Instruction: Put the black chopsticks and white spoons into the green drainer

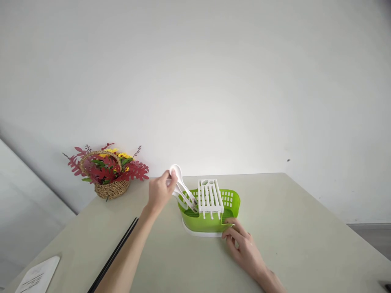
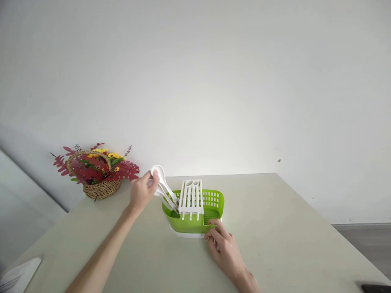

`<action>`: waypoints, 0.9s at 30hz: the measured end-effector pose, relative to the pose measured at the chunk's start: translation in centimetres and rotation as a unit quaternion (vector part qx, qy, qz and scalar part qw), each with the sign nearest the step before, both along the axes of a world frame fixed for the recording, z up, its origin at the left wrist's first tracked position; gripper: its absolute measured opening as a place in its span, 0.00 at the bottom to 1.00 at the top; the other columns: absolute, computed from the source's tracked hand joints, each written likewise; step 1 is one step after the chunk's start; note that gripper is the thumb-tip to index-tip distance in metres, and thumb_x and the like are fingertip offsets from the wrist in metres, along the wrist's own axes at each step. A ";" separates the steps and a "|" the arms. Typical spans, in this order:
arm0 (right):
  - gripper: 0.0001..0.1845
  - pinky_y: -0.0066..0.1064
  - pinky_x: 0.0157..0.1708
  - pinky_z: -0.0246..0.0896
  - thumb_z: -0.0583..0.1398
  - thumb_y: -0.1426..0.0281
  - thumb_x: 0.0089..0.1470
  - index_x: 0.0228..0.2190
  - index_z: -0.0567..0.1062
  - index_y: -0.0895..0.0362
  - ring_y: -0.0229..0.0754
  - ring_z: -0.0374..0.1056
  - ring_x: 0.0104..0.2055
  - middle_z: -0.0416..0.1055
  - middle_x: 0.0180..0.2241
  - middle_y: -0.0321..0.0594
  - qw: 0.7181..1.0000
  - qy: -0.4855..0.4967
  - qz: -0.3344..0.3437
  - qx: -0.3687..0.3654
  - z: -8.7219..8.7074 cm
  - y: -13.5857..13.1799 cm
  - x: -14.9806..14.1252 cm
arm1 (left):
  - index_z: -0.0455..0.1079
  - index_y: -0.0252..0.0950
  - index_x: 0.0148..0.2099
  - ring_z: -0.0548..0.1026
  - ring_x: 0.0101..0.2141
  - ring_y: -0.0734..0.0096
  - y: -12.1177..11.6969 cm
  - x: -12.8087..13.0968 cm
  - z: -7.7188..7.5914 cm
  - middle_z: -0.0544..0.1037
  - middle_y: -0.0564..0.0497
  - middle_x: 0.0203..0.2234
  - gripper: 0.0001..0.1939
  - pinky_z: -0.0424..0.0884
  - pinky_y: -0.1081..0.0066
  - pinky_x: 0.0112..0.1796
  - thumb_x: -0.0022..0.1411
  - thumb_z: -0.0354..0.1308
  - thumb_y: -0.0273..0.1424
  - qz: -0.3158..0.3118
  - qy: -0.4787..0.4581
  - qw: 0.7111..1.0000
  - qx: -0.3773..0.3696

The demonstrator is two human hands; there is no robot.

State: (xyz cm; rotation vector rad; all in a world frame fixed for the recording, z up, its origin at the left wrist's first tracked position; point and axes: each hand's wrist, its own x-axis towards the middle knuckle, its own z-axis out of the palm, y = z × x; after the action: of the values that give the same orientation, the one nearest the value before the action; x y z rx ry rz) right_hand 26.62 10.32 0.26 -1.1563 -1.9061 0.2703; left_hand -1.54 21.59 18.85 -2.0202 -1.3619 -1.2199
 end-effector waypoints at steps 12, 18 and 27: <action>0.13 0.30 0.30 0.67 0.52 0.75 0.65 0.34 0.75 0.51 0.35 0.70 0.27 0.72 0.53 0.43 1.000 0.006 -0.002 -0.030 -0.6 0.0 0.1 | 0.62 0.40 0.24 0.68 0.22 0.65 -2.7 -9.8 0.0 0.69 0.52 0.16 0.25 0.58 0.70 0.26 0.67 0.46 0.50 0.094 -0.073 0.932 -0.343; 0.14 0.30 0.29 0.68 0.52 0.74 0.66 0.34 0.75 0.51 0.36 0.73 0.30 0.72 0.53 0.45 0.999 0.021 0.006 -0.024 -0.6 0.0 0.0 | 0.53 0.40 0.26 0.62 0.24 0.69 -4.6 -11.4 -6.4 0.61 0.56 0.20 0.25 0.52 0.70 0.28 0.67 0.41 0.53 0.016 0.044 0.864 -0.501; 0.13 0.32 0.30 0.68 0.52 0.72 0.67 0.34 0.75 0.51 0.34 0.68 0.25 0.71 0.54 0.44 1.000 0.016 0.007 -0.014 -1.0 0.2 0.1 | 0.49 0.41 0.23 0.53 0.21 0.72 -6.5 -12.3 -9.2 0.54 0.57 0.17 0.26 0.49 0.68 0.27 0.65 0.47 0.52 0.022 0.079 0.836 -0.543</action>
State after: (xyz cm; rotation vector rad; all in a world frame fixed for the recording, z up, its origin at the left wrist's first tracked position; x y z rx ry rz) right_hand 26.73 10.53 -0.79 -1.1513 -1.8879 0.3231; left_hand -13.86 15.06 9.66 -2.6295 -2.2872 -0.1376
